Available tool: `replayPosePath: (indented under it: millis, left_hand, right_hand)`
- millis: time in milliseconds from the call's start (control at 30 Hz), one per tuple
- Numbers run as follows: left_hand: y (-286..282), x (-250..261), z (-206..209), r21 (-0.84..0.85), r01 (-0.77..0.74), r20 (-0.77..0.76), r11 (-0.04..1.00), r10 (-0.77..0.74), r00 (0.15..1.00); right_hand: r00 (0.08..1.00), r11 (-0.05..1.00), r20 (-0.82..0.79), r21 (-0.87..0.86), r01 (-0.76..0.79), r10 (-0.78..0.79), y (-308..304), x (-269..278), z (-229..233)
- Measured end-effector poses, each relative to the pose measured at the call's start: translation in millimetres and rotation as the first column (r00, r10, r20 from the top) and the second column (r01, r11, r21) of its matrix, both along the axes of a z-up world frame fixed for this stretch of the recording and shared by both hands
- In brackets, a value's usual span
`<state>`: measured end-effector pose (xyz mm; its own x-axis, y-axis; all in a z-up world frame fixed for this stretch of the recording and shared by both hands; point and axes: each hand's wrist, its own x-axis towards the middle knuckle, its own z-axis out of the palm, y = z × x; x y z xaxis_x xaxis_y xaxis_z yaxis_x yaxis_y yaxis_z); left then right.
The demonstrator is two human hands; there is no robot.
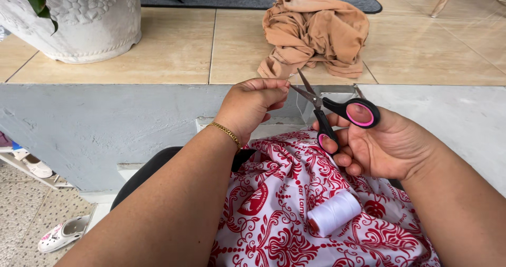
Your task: The person sews a seam on a tan garment resting on their lap using a needle and thread, pulling stitches taut by hand. They cut the thread with scissors, stretch and check the sewn fabric, then unwind thread from the spool and re-thread the needle.
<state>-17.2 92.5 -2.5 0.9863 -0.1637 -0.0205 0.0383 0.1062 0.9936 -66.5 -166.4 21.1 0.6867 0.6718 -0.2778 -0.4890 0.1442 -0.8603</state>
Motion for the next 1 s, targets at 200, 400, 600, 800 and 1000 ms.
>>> replayPosePath:
  millis: [200,400,600,800,1000]
  left_hand:
    - [-1,19,-12,-0.026,-0.044,0.040,0.999,0.045,0.998]
    - [1,32,-16,0.002,0.002,0.096,1.000,-0.002,0.995]
    - [4,37,-12,0.052,0.084,0.048,0.995,-0.087,0.995]
    - [5,40,-11,0.034,0.108,0.043,0.994,-0.110,0.993]
    - [5,40,-11,0.034,0.117,0.026,0.993,-0.117,0.993]
  right_hand:
    - [0.997,0.995,-0.019,-0.063,0.080,-0.081,5,21,-10]
    - [0.994,0.994,-0.030,-0.030,0.107,-0.108,7,37,-15]
    - [0.993,0.993,0.010,-0.013,0.118,-0.118,13,48,-21]
    - [0.990,0.992,0.063,-0.010,0.126,-0.125,17,52,-21]
    - [0.990,0.991,0.059,0.005,0.131,-0.131,17,52,-21]
